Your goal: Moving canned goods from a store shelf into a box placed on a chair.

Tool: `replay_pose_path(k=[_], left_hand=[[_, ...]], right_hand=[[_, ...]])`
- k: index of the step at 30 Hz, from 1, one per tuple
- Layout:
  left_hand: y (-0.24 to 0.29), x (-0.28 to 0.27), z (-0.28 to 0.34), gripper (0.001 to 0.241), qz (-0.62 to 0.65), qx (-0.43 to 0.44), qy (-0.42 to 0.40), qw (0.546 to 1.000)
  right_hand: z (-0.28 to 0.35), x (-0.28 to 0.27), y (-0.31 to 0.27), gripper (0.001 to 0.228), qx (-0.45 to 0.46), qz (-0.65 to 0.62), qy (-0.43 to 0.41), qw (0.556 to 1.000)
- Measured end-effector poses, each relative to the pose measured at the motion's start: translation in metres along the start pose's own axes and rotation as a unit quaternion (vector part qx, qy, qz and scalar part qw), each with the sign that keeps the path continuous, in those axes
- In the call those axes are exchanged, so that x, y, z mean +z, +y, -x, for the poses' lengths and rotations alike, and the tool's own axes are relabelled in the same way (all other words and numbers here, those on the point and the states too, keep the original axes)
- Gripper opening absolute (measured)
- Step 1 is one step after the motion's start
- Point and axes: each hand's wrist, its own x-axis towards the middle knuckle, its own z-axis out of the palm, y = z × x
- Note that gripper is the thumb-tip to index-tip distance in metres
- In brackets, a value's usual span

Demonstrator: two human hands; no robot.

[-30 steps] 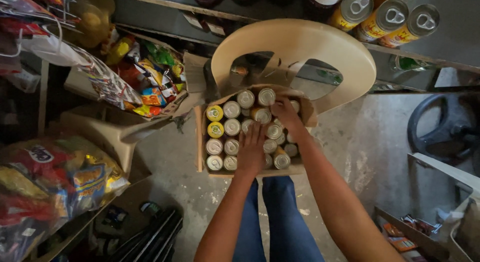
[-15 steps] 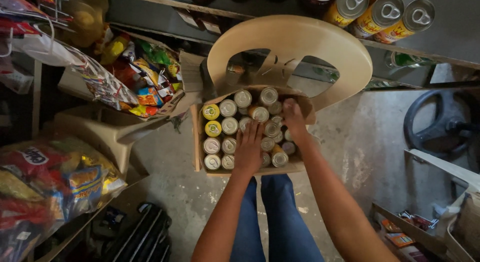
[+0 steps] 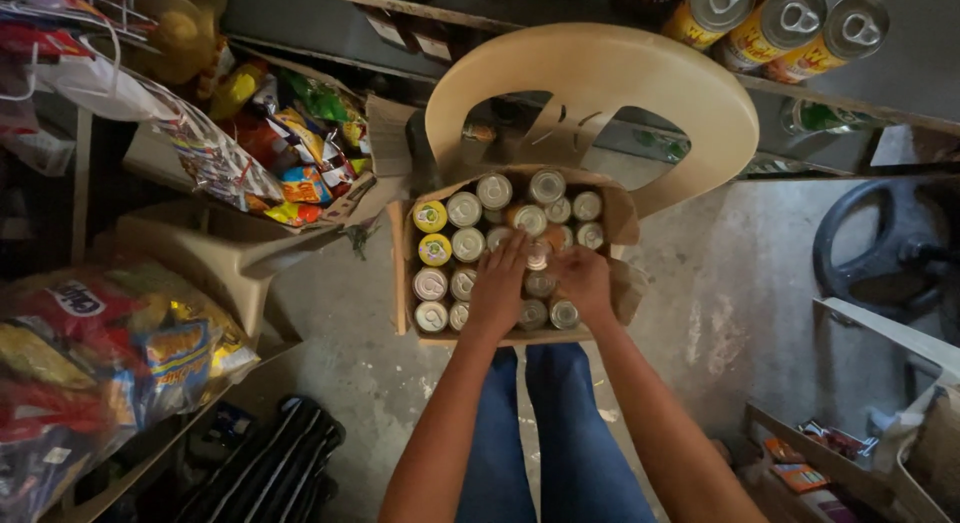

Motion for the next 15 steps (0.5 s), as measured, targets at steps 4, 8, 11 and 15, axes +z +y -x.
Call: replay_pose_path(k=[4, 8, 11, 15], left_hand=[[-0.001, 0.002, 0.0, 0.082, -0.017, 0.004, 0.018, 1.0], [-0.003, 0.006, 0.001, 0.081, -0.036, 0.01, 0.019, 0.999], [0.003, -0.004, 0.003, 0.086, -0.043, 0.005, -0.001, 0.999], [0.004, 0.006, 0.006, 0.089, -0.04, -0.001, 0.018, 0.999]], right_hand=[[0.006, 0.014, -0.018, 0.018, -0.004, 0.284, 0.007, 0.959], [0.003, 0.008, -0.022, 0.018, 0.034, 0.176, -0.065, 0.982], [0.003, 0.01, -0.031, 0.022, 0.002, 0.204, -0.083, 0.976], [0.001, 0.008, -0.03, 0.031, 0.026, 0.257, -0.048, 0.965]])
